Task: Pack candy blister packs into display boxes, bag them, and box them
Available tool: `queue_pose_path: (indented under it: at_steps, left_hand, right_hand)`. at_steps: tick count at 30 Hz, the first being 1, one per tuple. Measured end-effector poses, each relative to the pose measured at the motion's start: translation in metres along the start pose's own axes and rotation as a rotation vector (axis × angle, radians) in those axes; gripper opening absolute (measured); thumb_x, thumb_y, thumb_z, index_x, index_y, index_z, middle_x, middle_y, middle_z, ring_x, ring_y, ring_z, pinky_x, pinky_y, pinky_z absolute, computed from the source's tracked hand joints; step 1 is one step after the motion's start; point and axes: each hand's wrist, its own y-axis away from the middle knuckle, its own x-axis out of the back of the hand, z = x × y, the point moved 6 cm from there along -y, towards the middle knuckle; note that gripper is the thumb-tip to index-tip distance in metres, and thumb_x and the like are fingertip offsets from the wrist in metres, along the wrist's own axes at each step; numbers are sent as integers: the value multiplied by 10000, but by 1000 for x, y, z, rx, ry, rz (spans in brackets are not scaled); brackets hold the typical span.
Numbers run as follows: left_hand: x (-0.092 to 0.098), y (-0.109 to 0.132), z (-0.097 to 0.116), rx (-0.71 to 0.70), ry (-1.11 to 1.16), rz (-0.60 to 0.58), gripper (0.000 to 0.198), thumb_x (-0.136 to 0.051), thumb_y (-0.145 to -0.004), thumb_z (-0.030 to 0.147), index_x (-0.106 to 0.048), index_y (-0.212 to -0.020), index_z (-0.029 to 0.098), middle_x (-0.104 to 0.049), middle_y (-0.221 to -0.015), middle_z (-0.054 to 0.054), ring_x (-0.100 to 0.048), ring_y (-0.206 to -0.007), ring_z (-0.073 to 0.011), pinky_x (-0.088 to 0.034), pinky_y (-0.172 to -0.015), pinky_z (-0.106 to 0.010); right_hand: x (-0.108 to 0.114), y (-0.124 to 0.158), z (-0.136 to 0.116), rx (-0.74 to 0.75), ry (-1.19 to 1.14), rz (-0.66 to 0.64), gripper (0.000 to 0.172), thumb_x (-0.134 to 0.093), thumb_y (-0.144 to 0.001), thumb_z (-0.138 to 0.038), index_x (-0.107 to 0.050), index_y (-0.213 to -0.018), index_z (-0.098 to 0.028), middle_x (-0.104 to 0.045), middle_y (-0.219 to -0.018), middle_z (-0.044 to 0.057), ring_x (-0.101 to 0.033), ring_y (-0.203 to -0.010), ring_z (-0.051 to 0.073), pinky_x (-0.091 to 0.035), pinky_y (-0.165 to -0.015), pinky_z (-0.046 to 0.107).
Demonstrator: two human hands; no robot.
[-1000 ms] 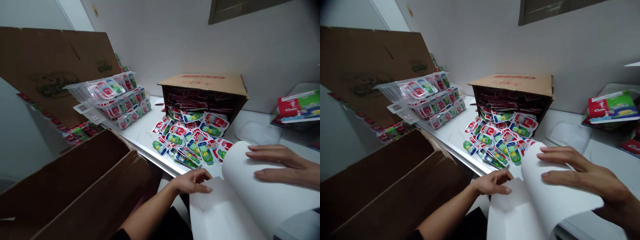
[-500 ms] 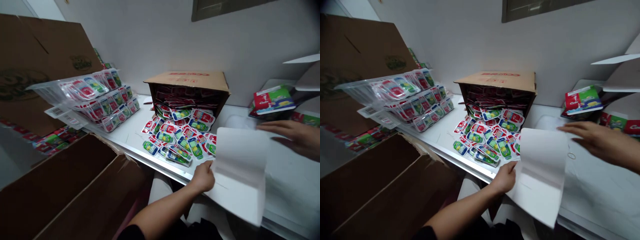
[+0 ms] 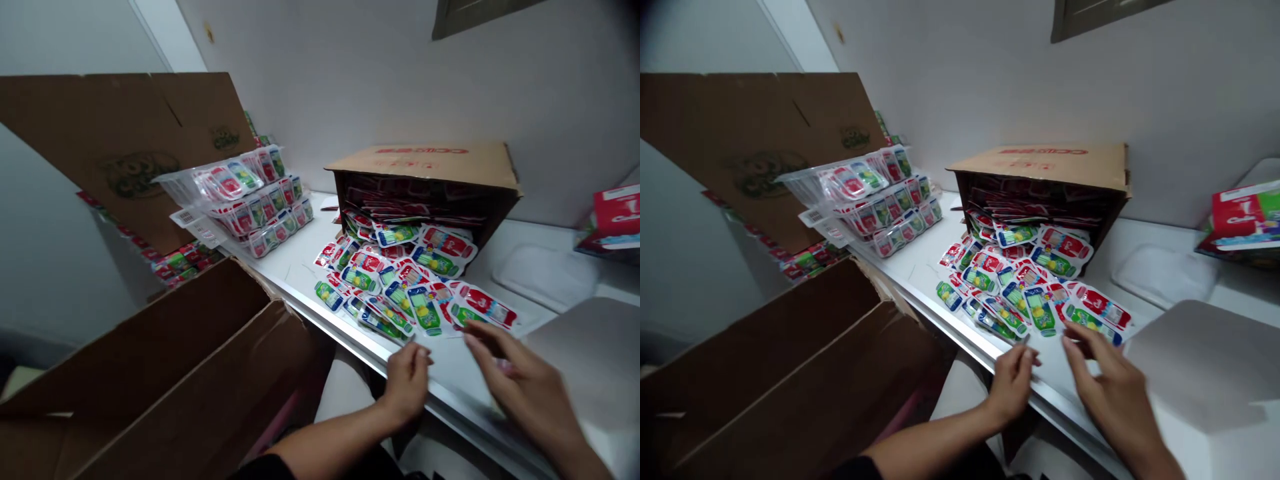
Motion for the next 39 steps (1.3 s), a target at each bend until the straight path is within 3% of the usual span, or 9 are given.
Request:
queue_pose_path:
  at_steps: [4,8,14,18,21,30,33,35,39]
  left_hand:
    - [72,23,-52,88,-38,210,379,-372,-947,412,-634,-822,169,-683,-775,-48,-624,-741,-182,-458,-681,-274]
    - [99,20,-70,99,-60,294,390,-380,-939,440,-645,-851,167,-694,-791,-57,-630,-734,-189,-456,-669,-272]
    - [92,-1,-69,66,-73,288,359,-379,-943,426,-635,-897,180,-694,-791,-29,-628,-714,-167,-454,-665,-253]
    - [83,-10,-64,71,-189,254,301,-584,-834,464,-598,-962,193,-691,-869,-19,-603,-654,-160,-456,-665,-276]
    - [77,-14,-55,65,-419,220,445,-658,-774,469,-535,-1107,201,-670,-1005,-51,-641,-848,-232,-473,-746,-335]
    - [73,-17,-51,96,-608,143,408,-522,-781,128,-544,-1176,225,-590,-1138,-89,-614,-1010,-267,-482,-804,-346]
    - [71,-12,-51,72,-368,166,488,-574,-736,120,-542,-1213,218,-614,-1156,-96,-596,-1066,-277,-465,-888,-364]
    - [66,-6,-52,107,15,196,457,-587,-779,202,-534,-1233,191,-651,-1134,-106,-616,-1046,-266,-474,-899,-365]
    - [42,8,-55,304,728,211,470,-544,-851,501,-600,-1156,148,-689,-1092,-124,-666,-949,-245,-525,-767,-313]
  right_hand:
    - [-114,-8,-2,92,8,-182,477,-513,-885,-492,-545,-1251,-188,-643,-1166,137,-595,-1090,294,-513,-892,459]
    - [-169,-18,11,125,60,-224,334,-443,-919,-373,-650,-1114,-200,-694,-1072,113,-623,-995,293,-502,-864,474]
    - [-144,-33,36,58,85,-157,347,-375,-945,-339,-667,-1022,-167,-711,-945,112,-644,-888,261,-516,-796,410]
    - [-137,-26,40,38,59,-168,316,-384,-947,-345,-656,-993,-189,-709,-942,91,-650,-876,233,-521,-796,374]
    - [-136,-14,37,21,45,-173,312,-385,-955,-359,-636,-1023,-186,-695,-984,95,-634,-926,234,-509,-836,379]
    - [-118,36,16,163,314,-123,316,-539,-898,-417,-608,-1116,-199,-616,-1099,112,-553,-994,283,-452,-841,423]
    - [-122,39,22,126,371,-61,482,-532,-899,-426,-501,-1291,-147,-577,-1214,157,-524,-1083,314,-438,-890,447]
    - [-132,36,29,92,374,-100,563,-521,-900,-434,-434,-1352,-110,-598,-1186,176,-543,-1060,317,-453,-871,444]
    - [-147,33,36,57,326,-195,416,-457,-927,-334,-518,-1280,-123,-664,-1086,148,-587,-986,295,-460,-859,431]
